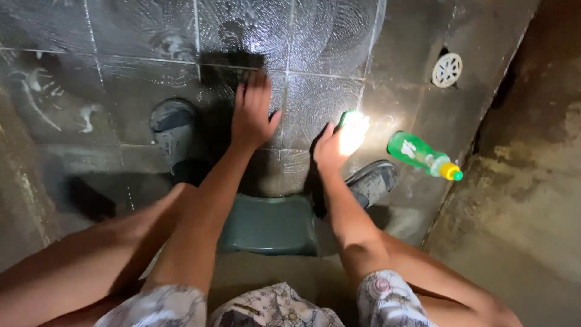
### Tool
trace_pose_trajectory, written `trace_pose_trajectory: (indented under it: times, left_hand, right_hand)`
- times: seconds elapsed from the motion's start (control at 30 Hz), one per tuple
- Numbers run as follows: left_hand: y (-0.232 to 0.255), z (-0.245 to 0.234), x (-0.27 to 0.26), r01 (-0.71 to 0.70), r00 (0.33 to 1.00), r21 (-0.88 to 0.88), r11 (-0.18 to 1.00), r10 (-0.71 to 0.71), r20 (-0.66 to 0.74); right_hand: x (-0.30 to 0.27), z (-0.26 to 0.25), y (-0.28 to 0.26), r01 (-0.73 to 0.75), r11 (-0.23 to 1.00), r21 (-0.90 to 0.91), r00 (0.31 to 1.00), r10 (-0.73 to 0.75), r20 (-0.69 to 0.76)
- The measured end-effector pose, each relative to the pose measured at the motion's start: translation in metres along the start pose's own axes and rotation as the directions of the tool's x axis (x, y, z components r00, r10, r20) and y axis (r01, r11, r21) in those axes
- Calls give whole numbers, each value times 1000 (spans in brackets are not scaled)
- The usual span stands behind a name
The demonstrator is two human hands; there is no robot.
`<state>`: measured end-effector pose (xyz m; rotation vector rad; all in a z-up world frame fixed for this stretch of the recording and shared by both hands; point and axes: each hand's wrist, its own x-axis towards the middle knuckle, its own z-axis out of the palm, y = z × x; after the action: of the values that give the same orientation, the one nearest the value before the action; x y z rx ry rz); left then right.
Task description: The person sits on a small stool and scrubs a tiled floor with a green sponge and a pink sponge, using liquid detergent from a green bottle. The person repeatedly scrubs the same area, occasionally reapplying detergent.
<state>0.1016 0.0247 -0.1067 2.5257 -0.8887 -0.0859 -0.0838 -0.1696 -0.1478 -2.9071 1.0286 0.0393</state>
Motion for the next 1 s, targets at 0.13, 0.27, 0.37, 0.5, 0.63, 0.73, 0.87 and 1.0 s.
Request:
trace_pose_trajectory:
  times: [0.13, 0.27, 0.37, 0.5, 0.63, 0.73, 0.87, 1.0]
  left_hand:
    - [4, -2, -72, 9, 997, 126, 992, -18, 76]
    - [20, 27, -101, 14, 995, 106, 994, -25, 101]
    - [35, 38, -93, 63, 997, 131, 989, -69, 42]
    - [34, 48, -64, 22, 994, 70, 997, -15, -105]
    - [30, 32, -25, -31, 982, 130, 991, 55, -183]
    - [35, -21, 10, -9, 1000, 468, 884, 6, 8]
    - [-4, -27, 25, 255, 951, -45, 966, -242, 194]
    - [-6, -9, -47, 32, 986, 373, 927, -92, 143]
  right_hand:
    - [79, 25, -25, 17, 998, 56, 995, -12, -96]
    - [101, -26, -79, 242, 968, 65, 960, -249, 125]
    - [62, -30, -77, 385, 915, 116, 916, -395, 74]
    - [-13, -24, -52, 393, 909, 138, 919, -383, -93]
    - [-54, -28, -27, 295, 953, 68, 953, -287, -101]
    - [-45, -38, -23, 65, 998, 14, 992, -66, 107]
    - [24, -13, -9, -59, 996, 74, 993, 51, 106]
    - [71, 17, -9, 34, 907, 421, 988, -95, 126]
